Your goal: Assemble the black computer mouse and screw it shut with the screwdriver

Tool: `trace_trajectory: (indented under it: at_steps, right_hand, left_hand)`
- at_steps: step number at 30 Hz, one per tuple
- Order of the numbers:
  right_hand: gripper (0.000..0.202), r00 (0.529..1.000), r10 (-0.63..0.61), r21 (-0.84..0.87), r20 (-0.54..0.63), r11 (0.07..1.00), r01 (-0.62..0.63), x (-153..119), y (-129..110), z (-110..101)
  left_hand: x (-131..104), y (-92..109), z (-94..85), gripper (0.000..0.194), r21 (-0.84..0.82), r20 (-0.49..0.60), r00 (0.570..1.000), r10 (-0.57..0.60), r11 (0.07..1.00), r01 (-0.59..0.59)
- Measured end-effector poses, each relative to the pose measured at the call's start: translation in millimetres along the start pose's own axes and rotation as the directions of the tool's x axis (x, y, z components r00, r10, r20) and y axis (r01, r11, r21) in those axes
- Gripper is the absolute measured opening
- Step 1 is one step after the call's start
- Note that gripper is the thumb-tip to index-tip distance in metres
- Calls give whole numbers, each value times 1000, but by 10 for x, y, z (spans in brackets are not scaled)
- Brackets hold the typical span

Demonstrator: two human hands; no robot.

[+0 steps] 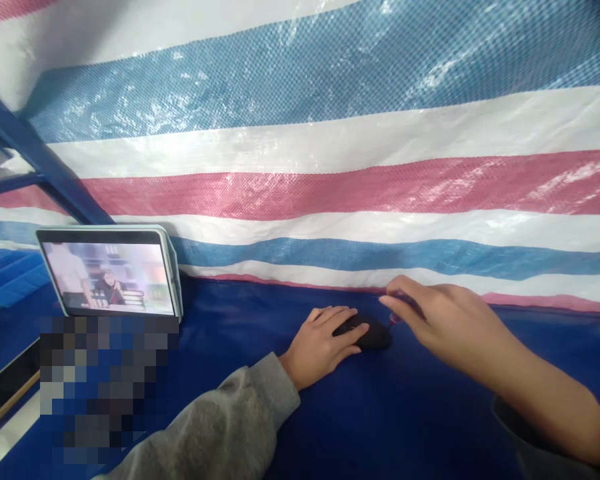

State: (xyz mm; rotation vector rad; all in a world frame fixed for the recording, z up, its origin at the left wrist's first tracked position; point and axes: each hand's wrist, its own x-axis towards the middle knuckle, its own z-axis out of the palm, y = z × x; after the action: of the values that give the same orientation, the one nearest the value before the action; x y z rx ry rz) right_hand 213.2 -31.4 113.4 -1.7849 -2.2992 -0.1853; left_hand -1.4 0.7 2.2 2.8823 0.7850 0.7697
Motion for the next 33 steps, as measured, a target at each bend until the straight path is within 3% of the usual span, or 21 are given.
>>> trace_trajectory:
  at_steps: [6, 10, 15, 19, 24, 29, 33]
  right_hand:
    - [31, 999, -34, -8, -34, 999, 34, 2, 10, 10]
    - [38, 999, 16, -76, -33, 997, -18, 11, 18, 32]
    - [30, 999, -26, -25, -28, 999, 25, 13, 15, 23]
    - [37, 1000, -4, -99, -31, 995, 1, 6, 9, 17]
    - [27, 997, -72, -18, -30, 997, 71, -1, 16, 8]
    - [39, 999, -12, -63, -48, 998, 9, 0, 34, 66]
    - [28, 998, -4, -48, -64, 999, 0, 7, 42, 90]
  left_hand:
    - [-5, -3, 1, 35, -1, 0, 1000, 8, 1000, -8]
    - [-4, -5, -1, 35, 1, -3, 1000, 9, 1000, -9]
    - [-3, -7, 2, 35, -16, -12, 1000, 5, 1000, -5]
    - [-5, -7, 1, 35, -15, -9, 1000, 8, 1000, -8]
    - [-8, -6, 8, 35, -11, 1, 1000, 2, 1000, -2]
    - [-6, -4, 8, 35, -14, -7, 1000, 9, 1000, -9]
    - [-1, 12, -14, 37, -40, 28, 999, -17, 999, 18]
